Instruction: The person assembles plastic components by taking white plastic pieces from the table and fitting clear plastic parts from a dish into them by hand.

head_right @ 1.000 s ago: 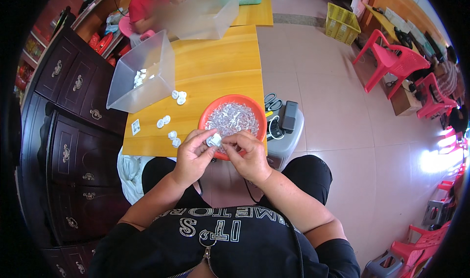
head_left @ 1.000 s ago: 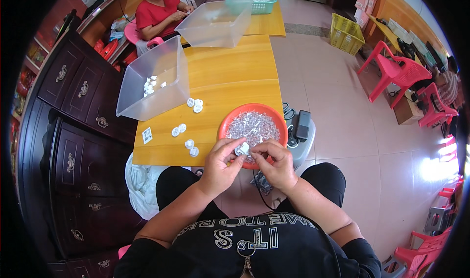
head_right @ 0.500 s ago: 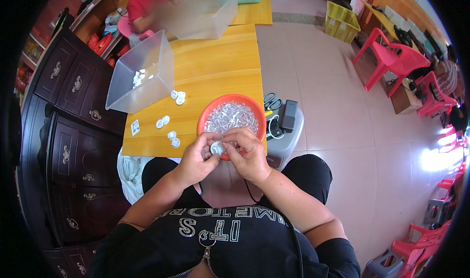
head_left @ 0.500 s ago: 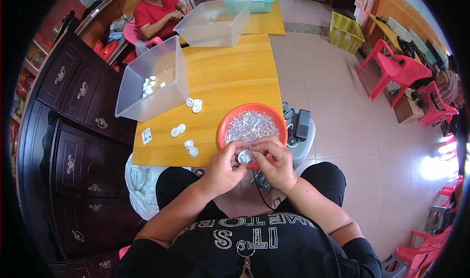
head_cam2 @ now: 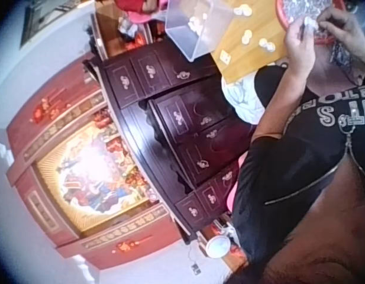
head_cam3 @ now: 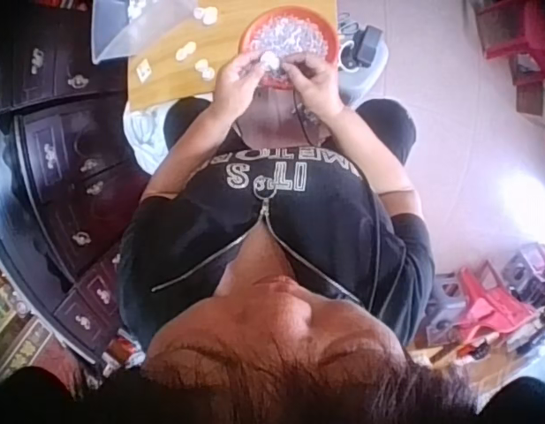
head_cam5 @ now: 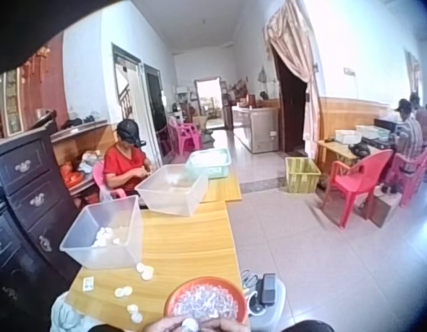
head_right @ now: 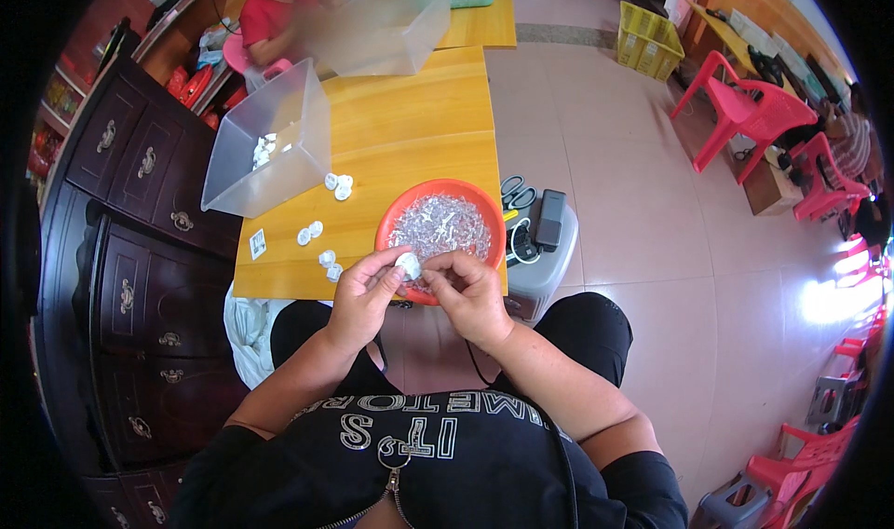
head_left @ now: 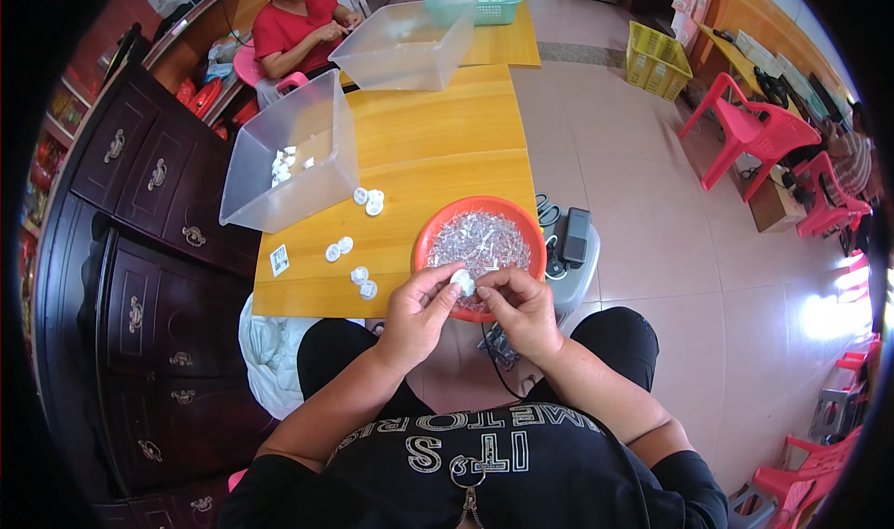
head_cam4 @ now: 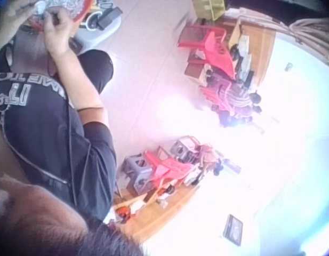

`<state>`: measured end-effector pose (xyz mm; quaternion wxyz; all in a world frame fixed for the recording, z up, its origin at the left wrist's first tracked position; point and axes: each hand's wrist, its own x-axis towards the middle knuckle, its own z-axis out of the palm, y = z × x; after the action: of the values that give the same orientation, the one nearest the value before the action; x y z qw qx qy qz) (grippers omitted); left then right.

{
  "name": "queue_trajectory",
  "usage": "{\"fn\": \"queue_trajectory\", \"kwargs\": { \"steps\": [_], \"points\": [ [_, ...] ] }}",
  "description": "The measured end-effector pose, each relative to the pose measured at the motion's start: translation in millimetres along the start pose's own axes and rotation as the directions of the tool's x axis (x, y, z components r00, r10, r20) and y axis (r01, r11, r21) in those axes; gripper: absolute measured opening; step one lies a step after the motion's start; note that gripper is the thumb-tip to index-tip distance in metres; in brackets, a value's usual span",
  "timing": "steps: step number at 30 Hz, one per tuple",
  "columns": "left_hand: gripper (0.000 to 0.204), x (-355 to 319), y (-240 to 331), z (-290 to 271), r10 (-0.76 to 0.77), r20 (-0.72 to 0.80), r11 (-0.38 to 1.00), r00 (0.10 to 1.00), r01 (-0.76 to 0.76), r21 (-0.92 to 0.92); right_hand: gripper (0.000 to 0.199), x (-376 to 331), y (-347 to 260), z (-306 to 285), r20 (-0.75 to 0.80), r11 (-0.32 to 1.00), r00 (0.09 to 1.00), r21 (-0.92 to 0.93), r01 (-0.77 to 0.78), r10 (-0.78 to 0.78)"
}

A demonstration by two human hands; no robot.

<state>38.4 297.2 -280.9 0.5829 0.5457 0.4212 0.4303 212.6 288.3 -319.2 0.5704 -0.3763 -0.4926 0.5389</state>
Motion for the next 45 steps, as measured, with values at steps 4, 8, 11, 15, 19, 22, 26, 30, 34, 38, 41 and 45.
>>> {"fn": "queue_trajectory", "kwargs": {
  "steps": [4, 8, 11, 15, 19, 22, 26, 30, 34, 38, 41, 45],
  "points": [
    [0.033, 0, 2, 0, -0.047, 0.048, 0.997, 0.998, 0.045, 0.058, 0.007, -2, 3, 3, -0.007, 0.997, 0.999, 0.068, -0.03, 0.031],
    [0.035, 0, 0, 3, -0.026, 0.087, 0.996, 0.996, 0.018, 0.091, 0.006, -2, 2, 4, -0.013, 0.997, 0.999, 0.066, -0.043, 0.044],
    [0.036, -1, 1, 3, -0.081, 0.098, 0.995, 0.992, 0.073, 0.073, 0.006, -2, 2, 4, -0.017, 0.994, 0.999, 0.106, -0.04, 0.042],
    [0.035, -2, 0, 4, -0.072, 0.12, 0.997, 0.99, 0.071, 0.018, 0.006, -2, -2, 4, -0.023, 0.996, 0.998, 0.073, -0.049, 0.051],
    [0.034, -2, -2, 2, -0.048, 0.094, 0.99, 0.994, 0.035, 0.138, 0.006, -1, -2, 2, -0.029, 0.999, 1.0, -0.052, -0.004, 0.003],
    [0.033, -2, -3, 1, -0.024, 0.092, 0.98, 0.995, 0.005, 0.199, 0.005, -1, -6, 2, -0.034, 0.997, 0.999, -0.082, 0.018, -0.021],
    [0.028, -1, -3, 0, 0.004, 0.097, 0.965, 0.995, -0.029, 0.262, 0.007, -2, -6, 2, -0.027, 1.0, 1.0, -0.023, -0.008, 0.007],
    [0.024, -1, -7, -1, 0.006, 0.094, 0.97, 0.996, -0.029, 0.24, 0.01, -3, -6, 2, 0.009, 0.997, 0.999, 0.066, -0.036, 0.036],
    [0.029, -1, -11, -6, -0.015, 0.128, 0.97, 0.992, -0.017, 0.242, 0.01, -3, -6, 3, 0.019, 0.997, 1.0, 0.072, -0.026, 0.025],
    [0.031, -2, -9, -4, -0.087, 0.138, 0.991, 0.987, 0.071, 0.115, 0.01, -3, -7, 3, 0.029, 0.996, 0.999, 0.072, -0.046, 0.044],
    [0.032, 0, -6, -4, -0.11, 0.156, 0.989, 0.982, 0.093, 0.116, 0.011, -3, -6, 2, 0.026, 0.995, 0.998, 0.082, -0.052, 0.05],
    [0.032, -1, -6, -3, -0.107, 0.133, 0.992, 0.985, 0.098, 0.076, 0.011, -3, -6, 3, 0.027, 0.995, 0.998, 0.086, -0.05, 0.048]
  ]
}}
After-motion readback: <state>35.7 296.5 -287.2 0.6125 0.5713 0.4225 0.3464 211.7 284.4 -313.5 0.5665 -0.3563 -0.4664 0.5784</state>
